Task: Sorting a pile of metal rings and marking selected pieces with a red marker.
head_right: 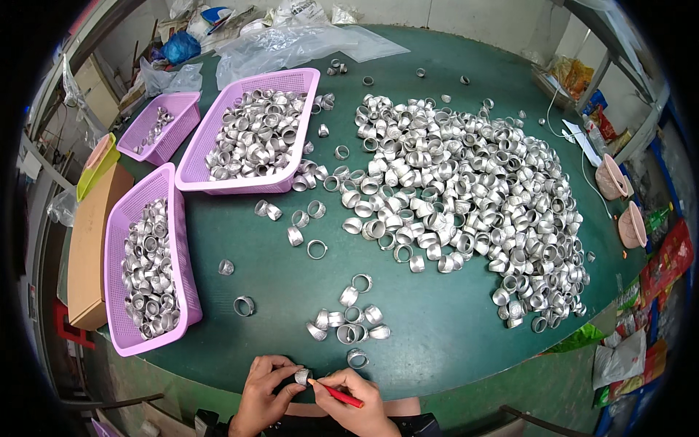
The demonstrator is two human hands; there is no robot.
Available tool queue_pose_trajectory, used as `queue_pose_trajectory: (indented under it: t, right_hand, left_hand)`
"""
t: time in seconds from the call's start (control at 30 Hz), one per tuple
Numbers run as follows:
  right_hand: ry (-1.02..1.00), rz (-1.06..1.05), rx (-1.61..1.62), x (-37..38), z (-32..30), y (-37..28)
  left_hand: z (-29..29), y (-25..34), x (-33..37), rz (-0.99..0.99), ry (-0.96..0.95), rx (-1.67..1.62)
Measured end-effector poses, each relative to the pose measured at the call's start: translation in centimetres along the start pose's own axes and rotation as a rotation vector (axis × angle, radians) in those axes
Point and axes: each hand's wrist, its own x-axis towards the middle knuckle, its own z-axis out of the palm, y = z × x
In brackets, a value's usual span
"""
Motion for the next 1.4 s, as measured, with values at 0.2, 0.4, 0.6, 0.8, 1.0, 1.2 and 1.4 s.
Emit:
queue_pose_trajectory:
  t: [0.2,0.4,0.6,0.8,1.0,1.2,1.4]
  right_hand:
    - [0.035,-0.083,-0.034,0.1,0.3,0.2]
    - [-0.026,-0.099,0.015,0.0,-0.2,1.1]
    - [-0.031,-0.055,0.177,-0.1,-0.1,1.7]
    - [0.012,0.025,0.187,-0.8,-0.2,1.2]
    - [-0.074,-0.004,0.104,-0.9,-0.4,0.9]
    - [0.324,-0.115,0.011,-1.0,-2.6,0.7]
    - [0.21,-0.432,-0.653,1.1,-3.1,-0.1]
  left_hand:
    - [0.1,0.0,0.1,-0.001,0.003,0.006]
    - [0.0,0.1,0.2,0.022,0.032,-0.023]
    - [-0.5,1.8,0.0,0.168,0.075,-0.089]
    - [0.0,2.0,-0.5,0.196,0.154,-0.14]
    - [-0.5,2.3,-0.9,0.176,0.132,-0.2]
    - [-6.7,0.7,-1.3,0.144,0.726,0.188]
    - [-13.9,-8.2,0.5,-0.346,0.842,0.353]
